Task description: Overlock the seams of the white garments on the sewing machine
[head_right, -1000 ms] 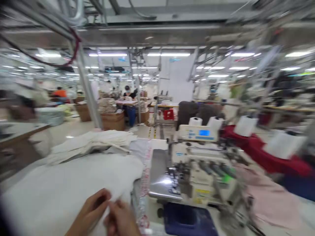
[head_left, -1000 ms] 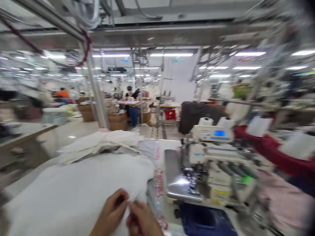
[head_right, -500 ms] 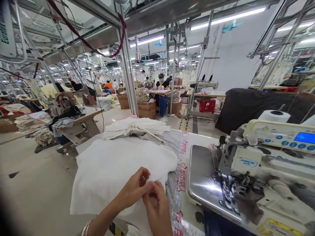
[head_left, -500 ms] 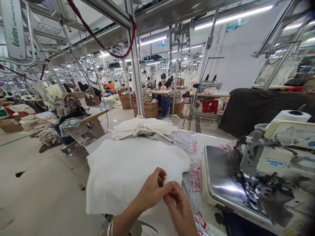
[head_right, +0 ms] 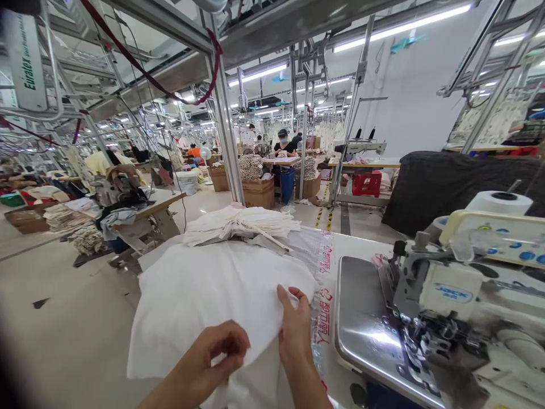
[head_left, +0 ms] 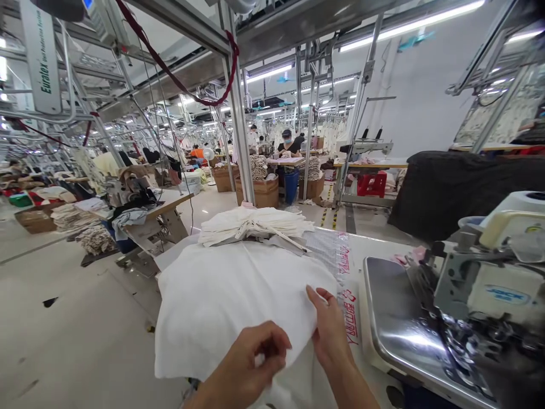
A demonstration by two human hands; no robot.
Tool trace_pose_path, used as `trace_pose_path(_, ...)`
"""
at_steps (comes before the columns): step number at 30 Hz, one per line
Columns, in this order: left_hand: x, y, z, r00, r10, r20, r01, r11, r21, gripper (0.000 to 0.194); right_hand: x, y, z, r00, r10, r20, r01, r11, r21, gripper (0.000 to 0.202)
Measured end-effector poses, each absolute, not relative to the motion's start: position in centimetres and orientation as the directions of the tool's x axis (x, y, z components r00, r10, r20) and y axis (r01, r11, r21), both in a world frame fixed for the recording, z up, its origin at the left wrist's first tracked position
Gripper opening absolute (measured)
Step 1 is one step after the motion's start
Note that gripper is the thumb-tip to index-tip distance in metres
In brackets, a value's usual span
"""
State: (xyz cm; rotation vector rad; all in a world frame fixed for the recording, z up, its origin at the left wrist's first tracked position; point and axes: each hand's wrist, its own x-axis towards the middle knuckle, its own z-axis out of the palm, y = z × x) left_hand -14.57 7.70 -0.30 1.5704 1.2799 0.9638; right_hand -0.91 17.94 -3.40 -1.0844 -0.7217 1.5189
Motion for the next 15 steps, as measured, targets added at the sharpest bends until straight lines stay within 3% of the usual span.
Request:
trace_pose_path(3,-17.0,9.0,-1.2,0.110,0.991,-0.081,0.380,0.034,0.924,0.028,-1.6,15.6,-3.3,0.032,0.992,-0.123,-0.236,-0.112,-0.965,0.046)
trace_pose_path(5,-19.2,11.3,-1.6,-0.071,0.995,0.067,0.502,-0.023,0.865,0.044,-2.1,12.7,-3.6,-0.001,0.991,0.133,-0.071,0.133,-0.989,0.032)
trace_pose_path(8,-23.0,15.0,-1.4,-0.175,0.955,0.238,0.644,-0.072,0.762,0.058,-2.5,9.8,-4.3,-0.118,0.878,0.464,0.134,0.477,-0.868,0.027)
trace_pose_path(12,-27.4,16.0,-0.1,-0.340,0.851,0.400,0.709,-0.047,0.704,0.024,-2.2,12.7,-4.5,-0.120,0.854,0.506,0.203,0.521,-0.829,0.033)
trace_pose_path(15,-29.0,13.5,1.4,-0.509,0.628,0.589,0.731,-0.045,0.680,0.021,-0.7,15.2,-4.3,-0.056,0.843,0.535,0.280,0.527,-0.802,0.040)
